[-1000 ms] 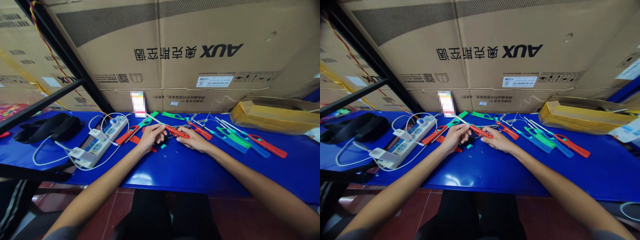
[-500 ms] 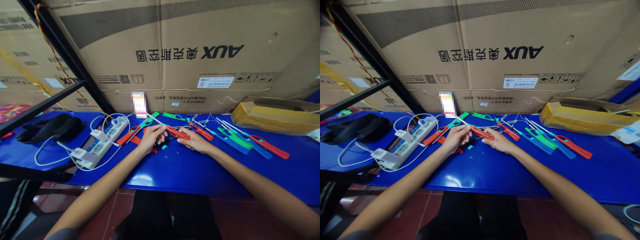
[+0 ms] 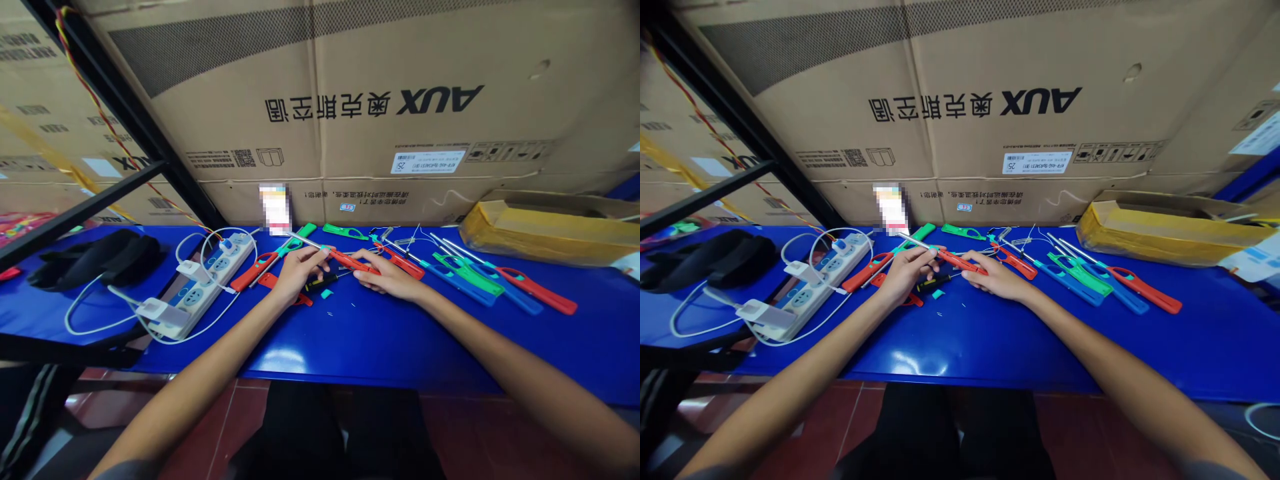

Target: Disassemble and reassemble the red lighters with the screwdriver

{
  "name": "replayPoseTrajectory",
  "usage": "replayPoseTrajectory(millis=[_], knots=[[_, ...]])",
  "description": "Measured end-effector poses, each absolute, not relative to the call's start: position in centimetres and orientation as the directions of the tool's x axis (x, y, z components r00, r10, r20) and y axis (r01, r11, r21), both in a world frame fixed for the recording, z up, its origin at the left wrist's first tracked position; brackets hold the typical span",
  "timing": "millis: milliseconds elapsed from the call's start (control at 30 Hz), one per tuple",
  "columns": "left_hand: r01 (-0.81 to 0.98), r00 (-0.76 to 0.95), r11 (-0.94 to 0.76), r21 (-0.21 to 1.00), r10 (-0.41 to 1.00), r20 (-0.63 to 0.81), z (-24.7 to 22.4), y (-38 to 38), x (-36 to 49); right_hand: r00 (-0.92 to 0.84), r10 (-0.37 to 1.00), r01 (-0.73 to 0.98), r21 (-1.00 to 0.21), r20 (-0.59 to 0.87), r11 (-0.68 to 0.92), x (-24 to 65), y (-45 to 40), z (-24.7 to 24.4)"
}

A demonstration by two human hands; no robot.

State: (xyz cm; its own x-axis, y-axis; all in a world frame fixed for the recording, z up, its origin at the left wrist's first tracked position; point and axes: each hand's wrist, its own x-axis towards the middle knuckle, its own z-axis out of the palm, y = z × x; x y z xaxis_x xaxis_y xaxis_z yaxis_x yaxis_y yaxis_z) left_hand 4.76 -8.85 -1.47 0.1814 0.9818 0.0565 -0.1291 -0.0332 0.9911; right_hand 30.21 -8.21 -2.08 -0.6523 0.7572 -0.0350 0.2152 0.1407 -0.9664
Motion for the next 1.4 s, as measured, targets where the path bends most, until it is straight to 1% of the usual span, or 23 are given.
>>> replayPoseTrajectory(millis=[133, 233, 333, 467, 667, 833, 1000, 1067, 1200, 1267, 1400], knots=[[-0.137, 0.205, -0.047, 0.989, 0.976, 0.074, -1.9, -8.8, 4.6, -0.662, 0.748, 0.209, -0.969, -0.044, 0.128, 29.9, -8.6, -1.7], [-0.137, 0.222, -0.053, 0.989, 0.972, 0.083, -2.0, -8.9, 4.3, -0.675, 0.732, 0.169, -0.985, -0.093, 0.031, 29.8, -8.8, -1.8], [-0.092, 0.244, -0.090, 0.992, 0.964, 0.110, -1.9, -8.9, 3.9, -0.712, 0.690, 0.131, -0.990, -0.132, -0.054, 30.0, -8.8, -2.0], [-0.035, 0.227, -0.134, 0.990, 0.964, 0.138, -2.0, -9.1, 3.7, -0.715, 0.685, 0.147, -0.988, -0.139, -0.047, 30.1, -8.9, -1.9], [-0.054, 0.215, -0.156, 0.986, 0.963, 0.164, -1.7, -9.6, 4.0, -0.709, 0.684, 0.131, -0.985, -0.170, -0.110, 29.4, -9.4, -1.6], [-0.025, 0.207, -0.167, 0.986, 0.964, 0.168, -1.6, -9.5, 3.9, -0.732, 0.661, 0.048, -0.981, -0.164, -0.190, 29.1, -9.6, -1.9], [0.058, 0.244, -0.206, 0.977, 0.952, 0.186, -0.7, -9.2, 3.7, -0.748, 0.649, -0.027, -0.970, -0.141, -0.242, 29.1, -9.6, -2.3], [0.025, 0.244, -0.221, 0.975, 0.947, 0.208, -0.3, -9.1, 3.7, -0.748, 0.652, -0.053, -0.968, -0.124, -0.245, 29.1, -9.7, -2.3], [-0.219, 0.187, -0.182, 0.959, 0.956, 0.224, 0.0, -9.2, 4.0, -0.741, 0.666, -0.082, -0.973, -0.086, -0.216, 29.0, -9.8, -2.1], [-0.300, 0.149, -0.161, 0.940, 0.966, 0.213, -0.1, -9.2, 4.3, -0.741, 0.667, -0.080, -0.975, -0.081, -0.207, 29.0, -9.8, -2.1], [-0.310, 0.083, -0.161, 0.937, 0.977, 0.196, -0.6, -9.4, 4.9, -0.734, 0.673, -0.081, -0.971, -0.095, -0.226, 28.8, -9.8, -2.3]])
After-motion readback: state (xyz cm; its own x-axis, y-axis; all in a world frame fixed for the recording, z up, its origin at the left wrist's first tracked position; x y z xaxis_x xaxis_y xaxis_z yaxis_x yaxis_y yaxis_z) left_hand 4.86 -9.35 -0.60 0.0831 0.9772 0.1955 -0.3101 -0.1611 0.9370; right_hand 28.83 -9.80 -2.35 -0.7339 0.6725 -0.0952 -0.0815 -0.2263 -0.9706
